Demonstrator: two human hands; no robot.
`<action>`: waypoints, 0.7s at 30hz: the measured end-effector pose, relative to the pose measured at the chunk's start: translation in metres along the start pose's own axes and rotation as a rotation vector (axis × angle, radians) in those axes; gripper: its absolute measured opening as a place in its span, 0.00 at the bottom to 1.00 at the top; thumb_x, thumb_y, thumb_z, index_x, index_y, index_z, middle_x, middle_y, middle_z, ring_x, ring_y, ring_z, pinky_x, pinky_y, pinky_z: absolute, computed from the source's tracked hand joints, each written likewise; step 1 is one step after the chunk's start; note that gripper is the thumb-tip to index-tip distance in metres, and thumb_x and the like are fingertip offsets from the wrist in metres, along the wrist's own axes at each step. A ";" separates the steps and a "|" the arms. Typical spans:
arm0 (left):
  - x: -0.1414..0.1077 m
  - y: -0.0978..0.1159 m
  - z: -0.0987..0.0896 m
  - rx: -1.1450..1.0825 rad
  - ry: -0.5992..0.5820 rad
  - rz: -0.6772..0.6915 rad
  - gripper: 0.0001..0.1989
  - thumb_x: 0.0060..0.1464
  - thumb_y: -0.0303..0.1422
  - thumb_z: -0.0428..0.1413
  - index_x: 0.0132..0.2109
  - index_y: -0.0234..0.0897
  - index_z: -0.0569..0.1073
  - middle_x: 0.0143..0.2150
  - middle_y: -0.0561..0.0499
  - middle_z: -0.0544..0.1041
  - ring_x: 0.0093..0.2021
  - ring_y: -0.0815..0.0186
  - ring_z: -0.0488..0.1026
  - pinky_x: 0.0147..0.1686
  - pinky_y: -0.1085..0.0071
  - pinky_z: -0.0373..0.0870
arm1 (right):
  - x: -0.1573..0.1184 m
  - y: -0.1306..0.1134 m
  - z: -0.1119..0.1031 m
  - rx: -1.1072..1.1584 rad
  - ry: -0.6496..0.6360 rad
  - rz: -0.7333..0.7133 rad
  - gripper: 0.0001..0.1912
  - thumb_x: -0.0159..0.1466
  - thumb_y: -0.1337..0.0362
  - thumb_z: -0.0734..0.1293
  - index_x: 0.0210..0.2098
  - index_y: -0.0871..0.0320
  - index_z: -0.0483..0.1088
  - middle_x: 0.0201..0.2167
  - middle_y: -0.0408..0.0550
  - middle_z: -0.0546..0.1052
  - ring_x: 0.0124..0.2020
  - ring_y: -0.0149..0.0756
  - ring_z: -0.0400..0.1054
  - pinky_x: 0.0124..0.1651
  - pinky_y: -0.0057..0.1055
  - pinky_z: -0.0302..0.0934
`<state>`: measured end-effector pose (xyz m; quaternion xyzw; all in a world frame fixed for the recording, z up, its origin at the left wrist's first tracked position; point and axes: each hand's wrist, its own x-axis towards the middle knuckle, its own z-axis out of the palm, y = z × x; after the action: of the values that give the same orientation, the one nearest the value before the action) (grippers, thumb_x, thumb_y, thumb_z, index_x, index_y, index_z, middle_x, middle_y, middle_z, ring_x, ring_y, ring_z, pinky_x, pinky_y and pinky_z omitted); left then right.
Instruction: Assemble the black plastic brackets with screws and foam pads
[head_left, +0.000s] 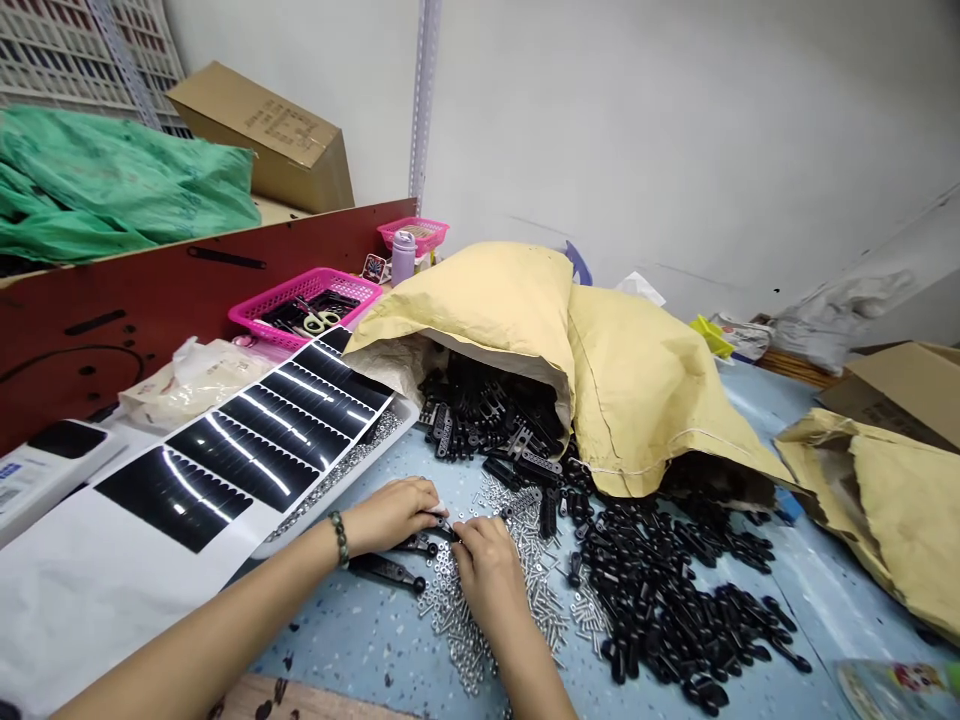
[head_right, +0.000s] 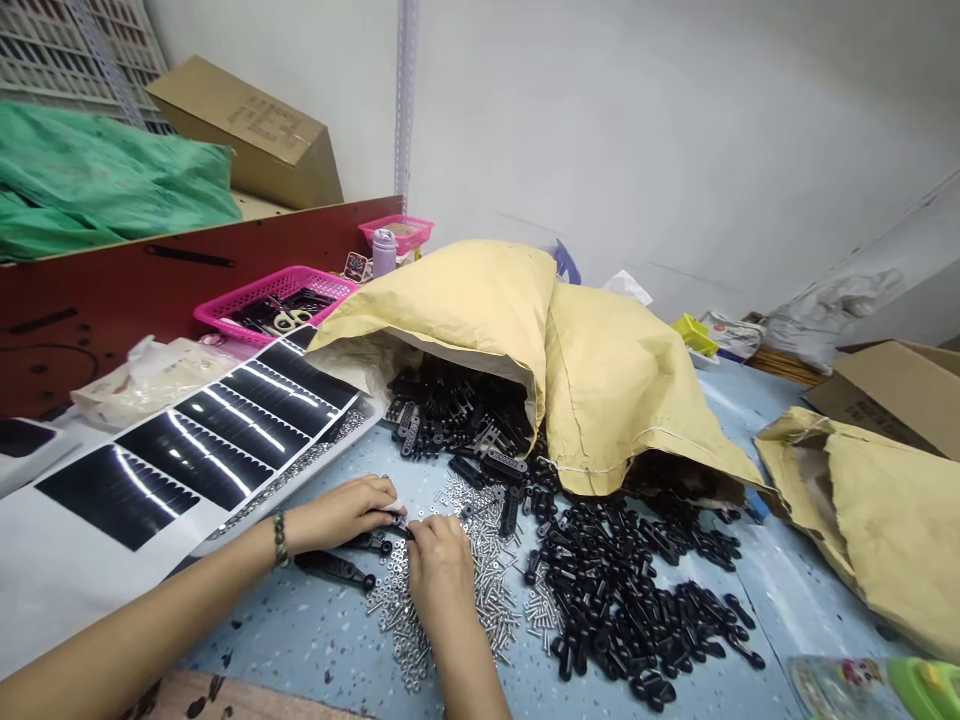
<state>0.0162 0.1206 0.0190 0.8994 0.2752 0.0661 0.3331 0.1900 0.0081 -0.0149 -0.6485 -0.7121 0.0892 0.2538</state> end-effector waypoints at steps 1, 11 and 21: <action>-0.001 -0.001 -0.001 0.006 -0.004 -0.004 0.11 0.61 0.33 0.51 0.45 0.41 0.77 0.43 0.49 0.76 0.45 0.60 0.70 0.48 0.67 0.62 | 0.001 -0.002 0.001 -0.012 -0.008 -0.004 0.14 0.62 0.74 0.65 0.46 0.55 0.73 0.36 0.49 0.75 0.40 0.43 0.64 0.42 0.37 0.62; 0.001 -0.007 -0.003 0.028 -0.024 -0.002 0.10 0.60 0.33 0.51 0.40 0.42 0.77 0.41 0.50 0.75 0.44 0.61 0.70 0.48 0.68 0.62 | 0.007 -0.007 -0.002 0.115 -0.013 -0.012 0.15 0.60 0.78 0.65 0.44 0.57 0.73 0.37 0.48 0.76 0.41 0.41 0.66 0.45 0.35 0.63; -0.022 -0.007 -0.008 -0.011 -0.005 -0.069 0.10 0.57 0.33 0.51 0.41 0.42 0.78 0.40 0.49 0.76 0.45 0.59 0.70 0.48 0.66 0.63 | 0.007 -0.005 -0.011 0.142 0.070 -0.100 0.17 0.64 0.77 0.59 0.45 0.55 0.71 0.40 0.48 0.77 0.43 0.40 0.69 0.47 0.38 0.64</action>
<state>-0.0075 0.1177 0.0216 0.8876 0.3049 0.0537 0.3410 0.1906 0.0115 -0.0016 -0.5950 -0.7263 0.1040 0.3280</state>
